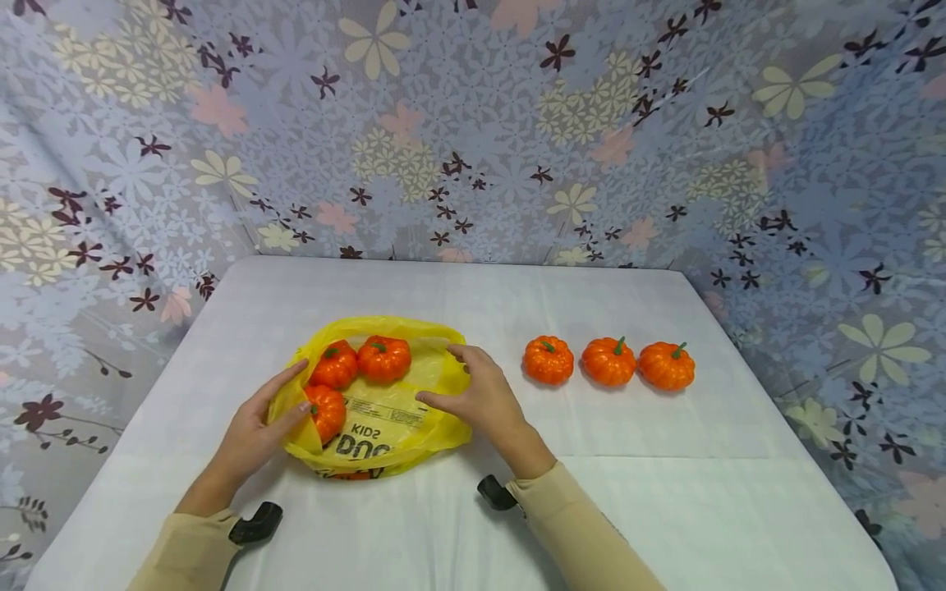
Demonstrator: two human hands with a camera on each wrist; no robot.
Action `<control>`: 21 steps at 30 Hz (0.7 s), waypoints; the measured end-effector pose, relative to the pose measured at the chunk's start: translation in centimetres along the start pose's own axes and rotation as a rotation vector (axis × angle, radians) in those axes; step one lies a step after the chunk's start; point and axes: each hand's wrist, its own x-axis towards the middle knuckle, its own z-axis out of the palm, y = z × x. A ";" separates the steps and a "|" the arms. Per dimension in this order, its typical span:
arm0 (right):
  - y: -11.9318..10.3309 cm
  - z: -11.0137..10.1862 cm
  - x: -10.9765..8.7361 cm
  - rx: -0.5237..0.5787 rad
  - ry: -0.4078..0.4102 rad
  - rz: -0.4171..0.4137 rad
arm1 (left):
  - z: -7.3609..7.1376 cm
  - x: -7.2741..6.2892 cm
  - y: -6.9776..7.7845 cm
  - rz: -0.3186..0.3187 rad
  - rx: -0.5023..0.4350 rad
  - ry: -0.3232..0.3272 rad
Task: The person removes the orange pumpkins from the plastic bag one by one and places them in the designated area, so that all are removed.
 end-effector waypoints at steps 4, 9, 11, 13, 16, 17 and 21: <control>-0.3 0.5 0.1 0.018 -0.056 -0.062 | 0.0 -0.1 0.1 -0.028 0.008 -0.003; -0.9 1.4 0.3 0.041 -0.124 -0.111 | 0.0 -0.1 0.1 -0.023 -0.005 -0.006; -1.1 1.7 0.4 0.036 -0.148 -0.111 | 0.0 -0.1 0.1 -0.026 -0.008 -0.007; -1.3 2.0 0.6 0.032 -0.173 -0.109 | 0.0 -0.1 0.2 -0.033 -0.007 -0.007; -1.6 2.3 0.8 0.034 -0.223 -0.103 | 0.0 -0.1 0.3 -0.039 0.001 -0.004; -1.7 2.4 0.9 0.046 -0.242 -0.100 | 0.0 -0.2 0.3 -0.038 0.001 -0.002; -1.9 2.9 1.2 0.112 -0.312 -0.076 | -0.1 -0.2 0.1 -0.028 0.004 0.002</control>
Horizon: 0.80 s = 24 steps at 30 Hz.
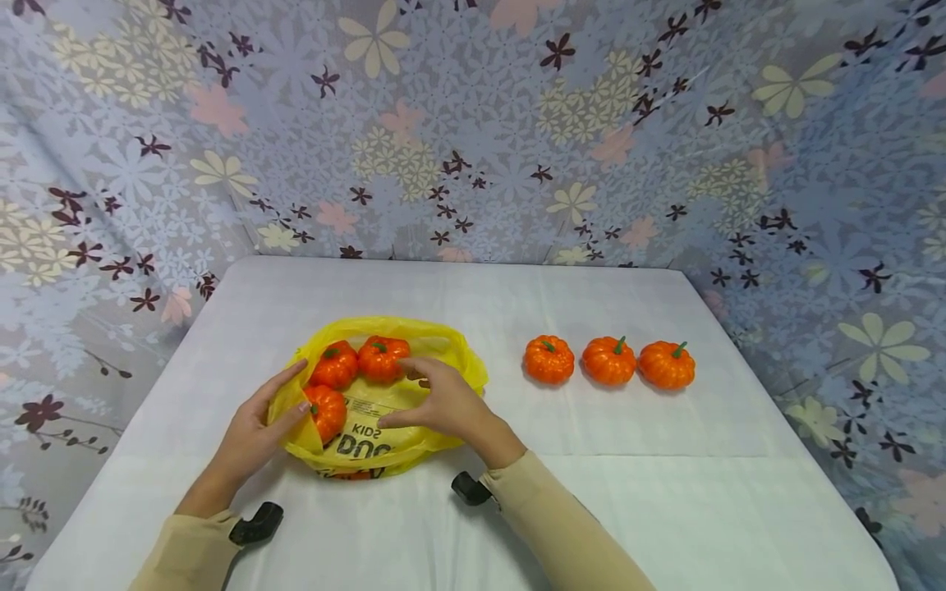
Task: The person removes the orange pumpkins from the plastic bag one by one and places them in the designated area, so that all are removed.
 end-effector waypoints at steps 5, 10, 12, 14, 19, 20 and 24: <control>-0.1 0.5 0.6 0.037 -0.065 -0.020 | 0.1 0.0 0.0 -0.013 -0.007 -0.004; -0.4 0.6 1.3 0.043 -0.101 -0.051 | 0.2 0.1 0.0 -0.016 -0.011 -0.004; -0.4 0.6 1.5 0.049 -0.106 -0.053 | 0.2 0.2 0.1 -0.015 -0.011 -0.007; -0.5 0.6 1.8 0.048 -0.113 -0.061 | 0.3 0.3 0.2 -0.015 -0.012 -0.011; -1.2 0.9 2.6 0.024 -0.129 -0.093 | 0.2 0.3 0.4 -0.016 -0.008 -0.014; -1.3 1.0 2.7 0.021 -0.133 -0.098 | 0.1 0.3 0.3 -0.010 -0.008 -0.013; -1.9 1.6 3.1 0.025 -0.164 -0.107 | 0.0 0.1 0.1 0.014 -0.004 -0.004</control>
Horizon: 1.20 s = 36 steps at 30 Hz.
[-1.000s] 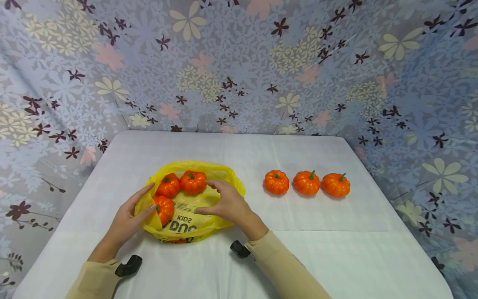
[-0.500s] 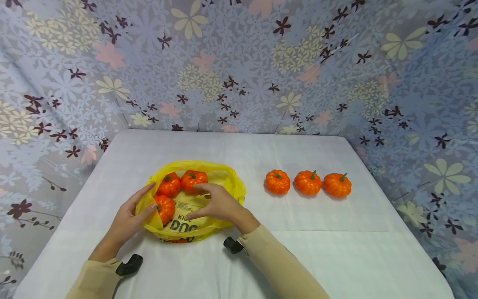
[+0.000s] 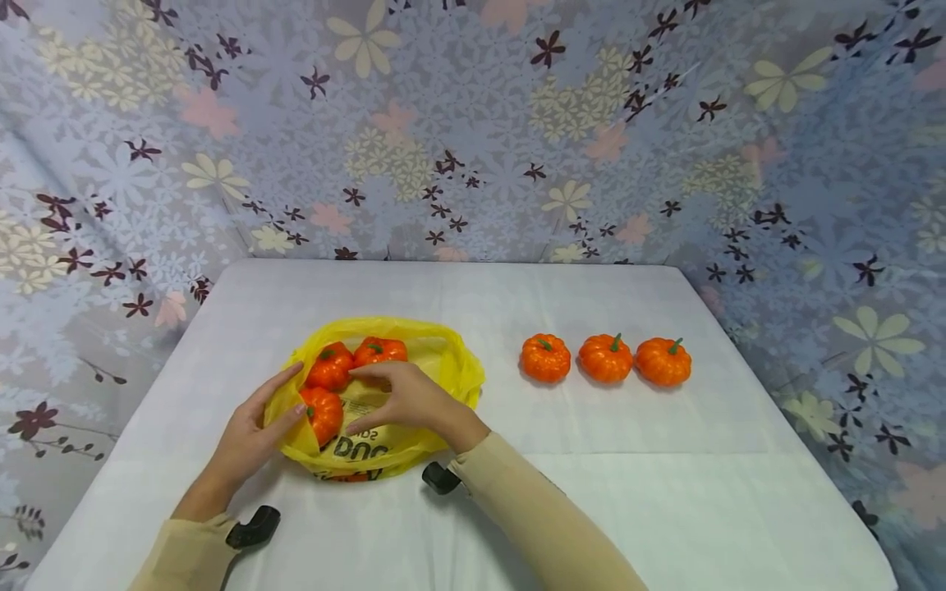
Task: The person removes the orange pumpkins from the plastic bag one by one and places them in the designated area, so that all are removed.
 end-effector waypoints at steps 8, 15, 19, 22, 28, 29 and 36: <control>-0.3 0.9 0.7 -0.039 -0.045 -0.044 | 0.1 -0.3 -0.3 -0.006 0.023 0.007; -0.4 1.6 1.3 -0.088 -0.053 -0.035 | 0.1 -0.5 -0.4 -0.003 0.008 0.008; -0.2 1.9 1.6 -0.089 -0.047 -0.014 | 0.1 -0.4 -0.3 0.001 0.010 0.006; -0.2 2.1 1.9 -0.088 -0.038 -0.015 | 0.0 -0.3 -0.2 0.002 0.016 0.009; -0.2 2.5 2.5 -0.106 -0.046 -0.027 | 0.1 -0.3 -0.2 0.019 0.001 0.010; -0.2 2.6 2.6 -0.109 -0.047 -0.029 | 0.1 -0.3 -0.2 0.022 0.000 0.011; -0.3 3.2 2.9 -0.135 -0.037 -0.027 | 0.0 -0.2 -0.5 0.058 0.003 0.019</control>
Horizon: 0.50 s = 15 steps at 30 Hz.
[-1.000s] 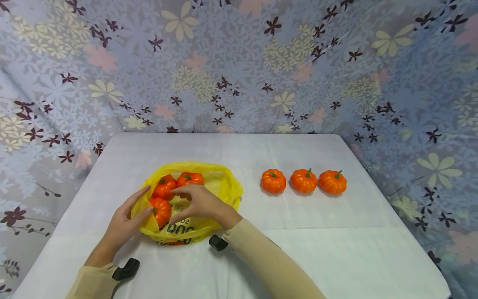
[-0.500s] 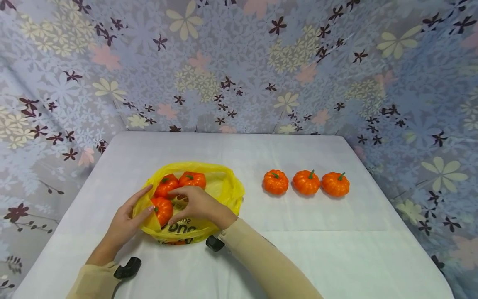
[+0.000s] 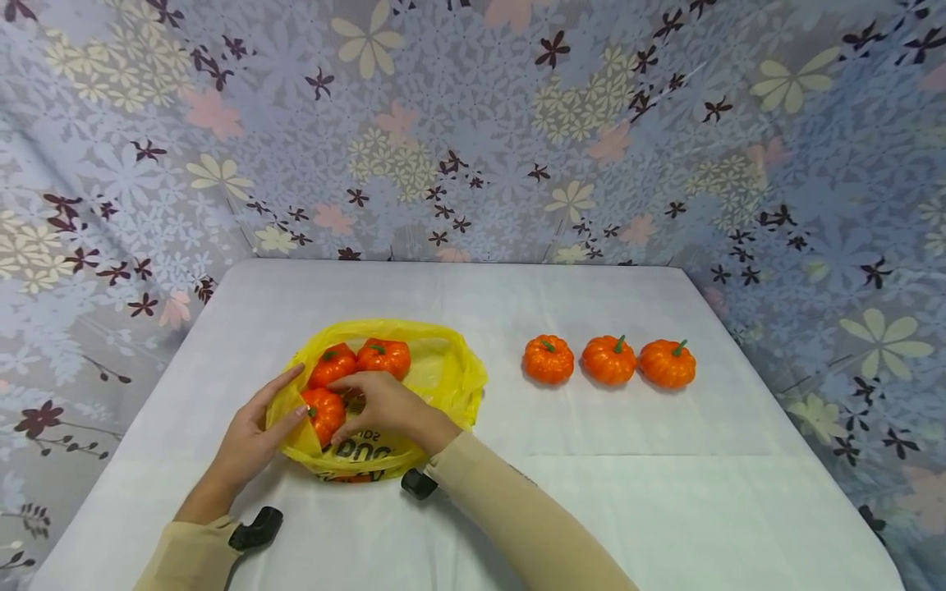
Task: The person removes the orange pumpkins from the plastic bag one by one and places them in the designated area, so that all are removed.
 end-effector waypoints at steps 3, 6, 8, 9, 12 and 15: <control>0.0 0.2 0.1 -0.008 0.003 -0.005 | 0.0 0.0 -0.1 0.006 -0.002 0.000; 0.1 0.2 0.1 0.010 0.000 -0.006 | 0.1 0.0 -0.1 -0.004 0.002 -0.001; 0.1 0.2 0.0 0.031 0.002 -0.009 | 0.1 0.0 -0.1 -0.016 0.007 -0.003; 0.1 0.2 0.0 0.040 0.003 -0.009 | 0.1 0.0 0.0 -0.022 0.006 -0.003; 0.2 0.1 -0.2 0.061 0.002 -0.009 | 0.1 0.0 0.1 -0.038 0.002 -0.008; 0.2 0.0 -0.3 0.064 -0.001 -0.006 | 0.0 -0.1 0.2 -0.050 -0.003 -0.009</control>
